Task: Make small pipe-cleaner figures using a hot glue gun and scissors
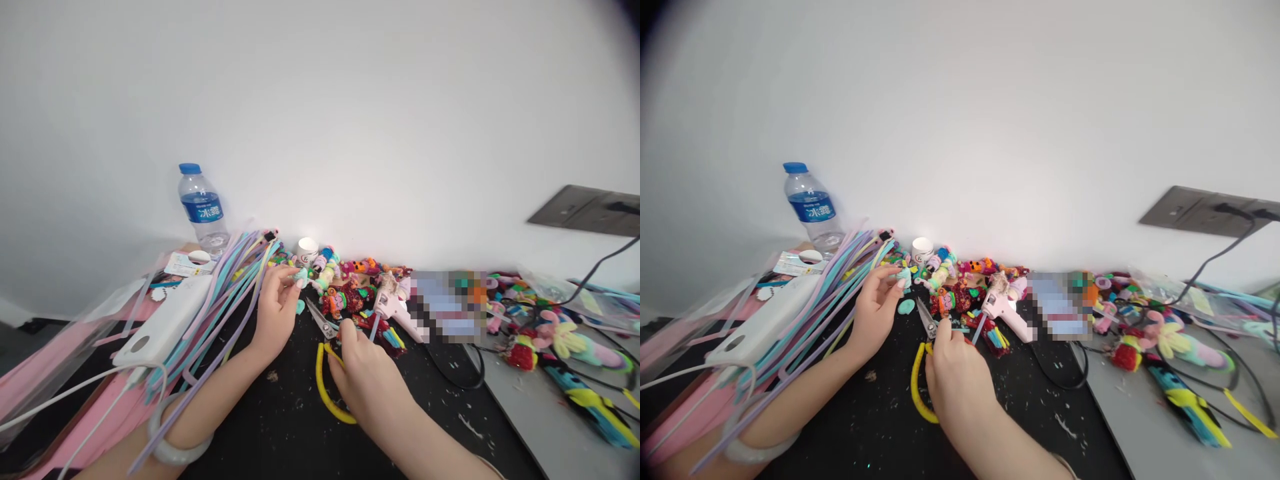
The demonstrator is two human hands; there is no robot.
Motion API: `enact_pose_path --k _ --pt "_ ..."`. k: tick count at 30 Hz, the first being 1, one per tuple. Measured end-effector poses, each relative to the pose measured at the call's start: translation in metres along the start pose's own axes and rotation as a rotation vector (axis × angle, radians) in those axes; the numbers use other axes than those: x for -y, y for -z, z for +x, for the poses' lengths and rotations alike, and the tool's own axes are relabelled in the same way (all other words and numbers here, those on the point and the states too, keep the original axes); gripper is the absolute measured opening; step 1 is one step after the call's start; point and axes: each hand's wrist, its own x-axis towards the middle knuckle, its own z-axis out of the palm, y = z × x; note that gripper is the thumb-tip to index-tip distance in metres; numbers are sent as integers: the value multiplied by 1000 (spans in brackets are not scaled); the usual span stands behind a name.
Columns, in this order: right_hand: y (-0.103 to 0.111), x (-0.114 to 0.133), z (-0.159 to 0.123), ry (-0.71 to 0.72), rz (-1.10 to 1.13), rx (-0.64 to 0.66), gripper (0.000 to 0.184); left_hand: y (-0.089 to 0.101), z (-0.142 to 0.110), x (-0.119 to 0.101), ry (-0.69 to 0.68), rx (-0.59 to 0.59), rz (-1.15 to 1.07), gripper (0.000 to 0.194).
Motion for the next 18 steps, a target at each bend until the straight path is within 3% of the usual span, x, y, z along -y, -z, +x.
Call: enact_pose_path --k 6,12,18 --pt "1 3 20 68 -84 53 17 1 1 2 19 9 -19 15" --pt "2 0 49 90 37 -18 21 0 1 5 61 56 -48 15" --pt "-16 18 79 139 140 -130 21 0 1 7 103 45 -97 16"
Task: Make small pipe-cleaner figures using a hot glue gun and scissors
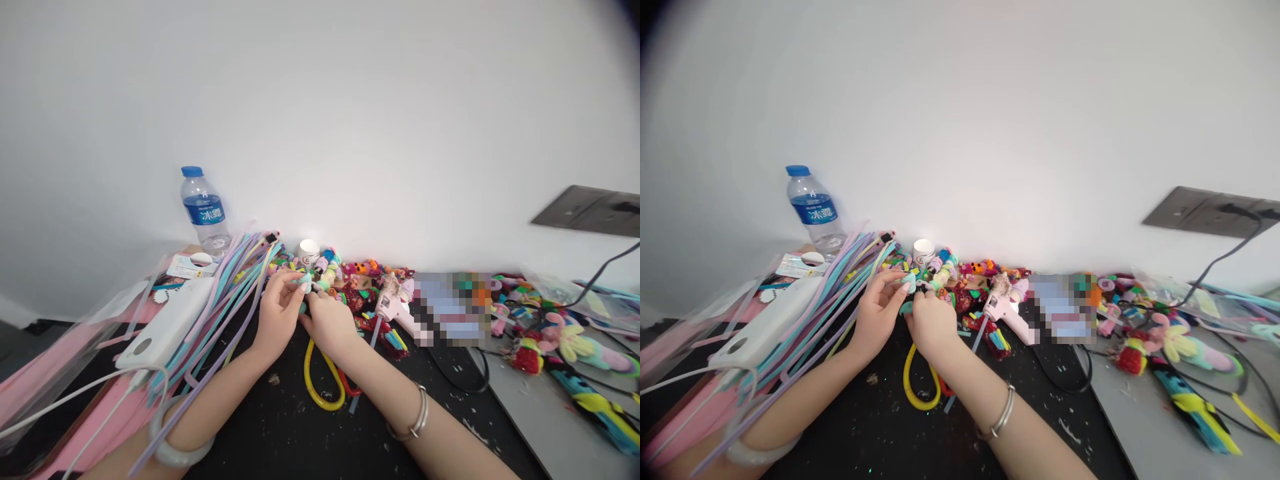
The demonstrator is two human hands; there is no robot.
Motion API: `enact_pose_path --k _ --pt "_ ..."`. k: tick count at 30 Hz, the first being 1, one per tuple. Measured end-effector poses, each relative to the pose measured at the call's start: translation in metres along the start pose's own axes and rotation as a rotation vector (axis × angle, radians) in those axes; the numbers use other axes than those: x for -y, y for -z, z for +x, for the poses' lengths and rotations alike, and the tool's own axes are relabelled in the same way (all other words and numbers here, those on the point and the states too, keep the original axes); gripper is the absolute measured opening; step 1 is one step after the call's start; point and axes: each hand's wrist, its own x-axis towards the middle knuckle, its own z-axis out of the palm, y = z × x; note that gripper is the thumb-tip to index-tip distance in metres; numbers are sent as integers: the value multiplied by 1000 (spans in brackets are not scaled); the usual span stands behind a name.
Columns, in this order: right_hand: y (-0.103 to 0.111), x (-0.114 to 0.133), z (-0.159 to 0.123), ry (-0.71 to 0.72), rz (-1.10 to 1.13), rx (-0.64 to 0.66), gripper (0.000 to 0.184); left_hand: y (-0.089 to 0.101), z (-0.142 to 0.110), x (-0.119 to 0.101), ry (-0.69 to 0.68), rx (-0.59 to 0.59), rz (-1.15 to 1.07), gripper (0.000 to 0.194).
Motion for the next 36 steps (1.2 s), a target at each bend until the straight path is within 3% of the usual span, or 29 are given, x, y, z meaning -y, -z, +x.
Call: enact_pose_path --k 4,7,11,17,21,26,31,36 --pt "-12 3 10 -9 75 -18 20 0 0 -2 -2 -19 17 16" --pt "-6 -8 11 30 165 -3 7 1 0 -4 15 -32 45 18" --pt "23 -29 9 66 265 -2 9 1 0 -5 18 -45 78 18" --pt "63 -39 8 62 346 -152 15 -4 -8 -6 77 112 11 23" --pt "65 -37 7 189 262 -156 17 -7 -13 -7 113 196 15 30" --pt "70 -41 2 403 251 -52 33 -7 -12 -7 126 183 0 31" --pt "69 -46 4 330 325 -79 27 -6 -12 -7 105 197 18 29" --pt "66 -49 7 239 430 26 24 -6 -12 -7 99 222 45 27"
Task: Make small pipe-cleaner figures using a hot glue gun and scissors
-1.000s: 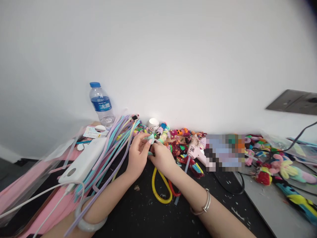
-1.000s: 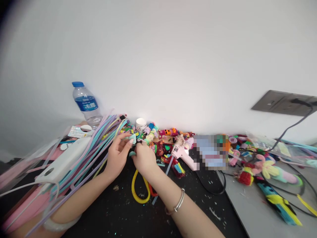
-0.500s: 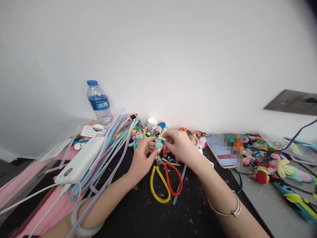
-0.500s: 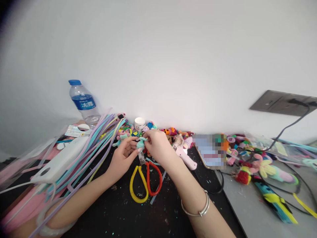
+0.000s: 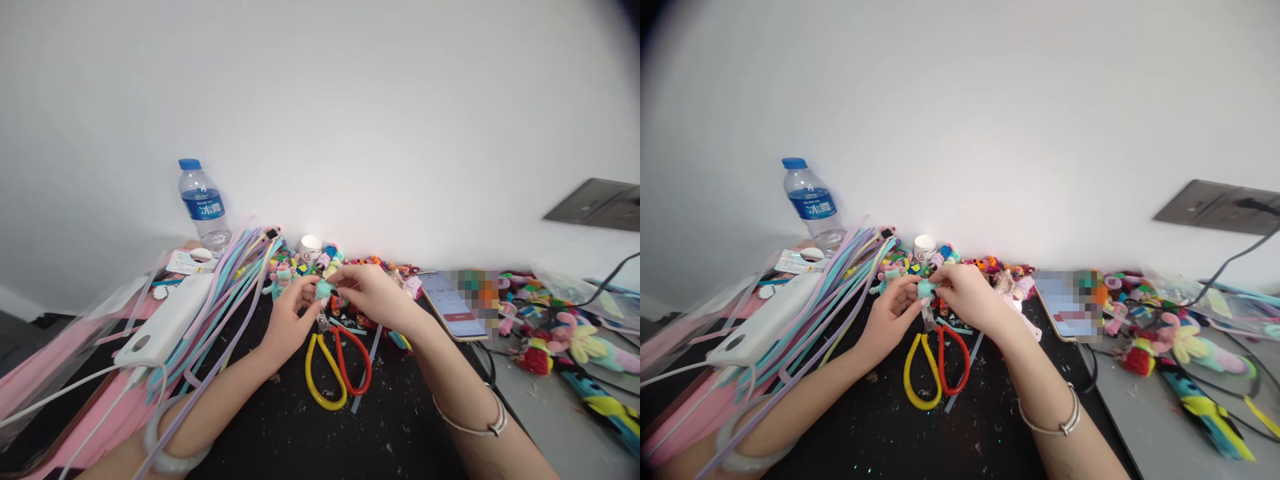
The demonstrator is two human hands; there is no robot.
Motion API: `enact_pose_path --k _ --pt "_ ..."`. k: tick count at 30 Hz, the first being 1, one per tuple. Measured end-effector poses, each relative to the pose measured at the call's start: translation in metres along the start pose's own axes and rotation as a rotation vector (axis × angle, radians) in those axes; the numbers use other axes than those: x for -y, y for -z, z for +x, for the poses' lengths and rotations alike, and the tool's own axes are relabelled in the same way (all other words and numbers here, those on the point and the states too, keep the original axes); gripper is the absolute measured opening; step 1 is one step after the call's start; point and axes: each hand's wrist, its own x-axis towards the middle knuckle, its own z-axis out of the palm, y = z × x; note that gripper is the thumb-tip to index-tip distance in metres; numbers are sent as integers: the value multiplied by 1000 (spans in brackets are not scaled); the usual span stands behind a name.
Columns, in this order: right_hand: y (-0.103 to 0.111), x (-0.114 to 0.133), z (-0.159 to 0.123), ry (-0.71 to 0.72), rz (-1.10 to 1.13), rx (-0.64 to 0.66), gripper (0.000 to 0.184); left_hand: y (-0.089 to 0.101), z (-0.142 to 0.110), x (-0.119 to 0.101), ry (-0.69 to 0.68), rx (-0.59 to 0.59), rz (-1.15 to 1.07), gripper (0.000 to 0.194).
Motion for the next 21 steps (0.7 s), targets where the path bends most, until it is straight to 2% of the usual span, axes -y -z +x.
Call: enact_pose_path --k 12,16,21 --pt "4 -8 3 -27 11 80 19 -1 0 0 36 82 9 19" --pt "4 -13 5 -27 47 139 19 -1 0 2 58 127 16 20" --pt "6 -13 6 -55 102 184 22 -1 0 5 82 129 -3 25"
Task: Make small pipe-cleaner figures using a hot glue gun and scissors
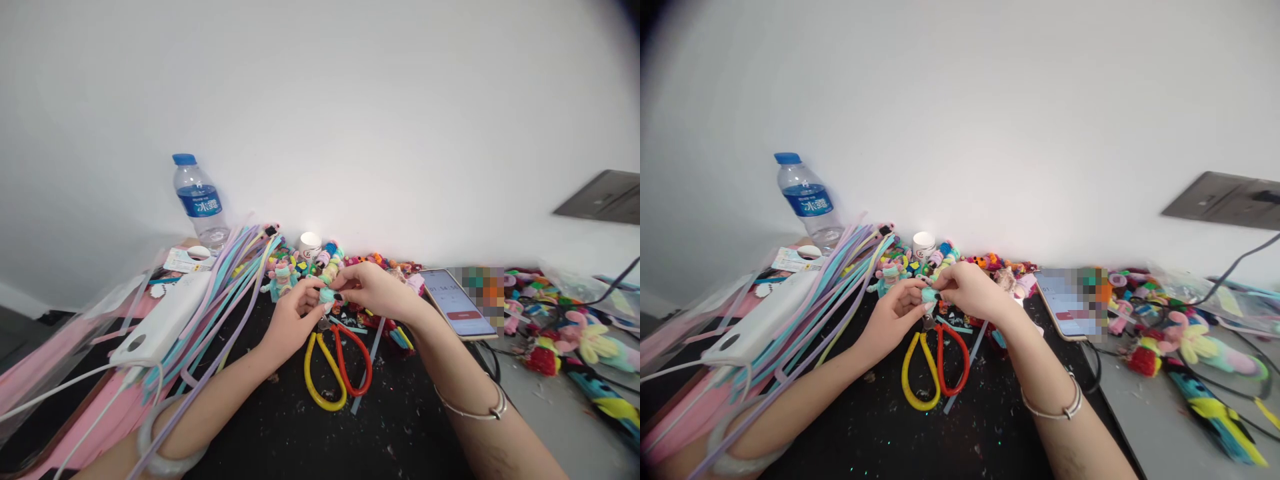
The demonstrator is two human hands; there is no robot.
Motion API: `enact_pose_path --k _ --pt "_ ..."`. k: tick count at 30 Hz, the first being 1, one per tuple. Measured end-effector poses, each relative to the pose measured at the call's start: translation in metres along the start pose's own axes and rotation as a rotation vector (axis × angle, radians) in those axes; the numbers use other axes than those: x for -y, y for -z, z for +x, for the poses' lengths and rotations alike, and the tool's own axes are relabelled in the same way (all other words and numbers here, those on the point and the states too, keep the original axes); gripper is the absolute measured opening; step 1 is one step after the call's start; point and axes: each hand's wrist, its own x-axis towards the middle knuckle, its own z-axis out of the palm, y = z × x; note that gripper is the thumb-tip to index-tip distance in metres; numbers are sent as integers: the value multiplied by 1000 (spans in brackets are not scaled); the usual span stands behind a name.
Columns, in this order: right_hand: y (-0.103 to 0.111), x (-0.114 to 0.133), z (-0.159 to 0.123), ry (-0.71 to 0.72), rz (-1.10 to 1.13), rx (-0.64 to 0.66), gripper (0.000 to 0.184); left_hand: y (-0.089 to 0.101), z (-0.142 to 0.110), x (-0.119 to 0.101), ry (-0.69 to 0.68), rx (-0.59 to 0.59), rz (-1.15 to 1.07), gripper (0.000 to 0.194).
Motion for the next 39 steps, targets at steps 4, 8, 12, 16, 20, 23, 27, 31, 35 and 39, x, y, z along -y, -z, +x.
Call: enact_pose_path --k 4,8,12,16,20,23,27,31,35,39 --pt "0 0 0 -6 45 22 21 0 0 0 2 17 -34 24" --pt "-1 -2 1 -13 60 26 20 0 0 0 4 20 -30 19" --pt "0 -2 1 -4 54 24 22 0 1 -1 36 24 -71 18" --pt "5 -2 0 5 -9 32 25 1 3 -1 84 27 -139 19" --pt "9 -4 -1 -18 -29 0 29 1 5 -1 108 35 -186 20" --pt "8 -6 -1 16 -32 27 27 1 5 -1 106 45 -186 20" --pt "6 -6 0 38 -29 45 22 1 4 -3 110 56 -192 19" --pt "5 -5 0 9 7 68 19 0 3 -7 171 51 -242 22" --pt "6 -10 1 -4 70 101 19 -1 2 -6 241 85 -357 25" --pt "5 -17 2 -42 172 136 19 -1 2 -4 290 113 -448 27"
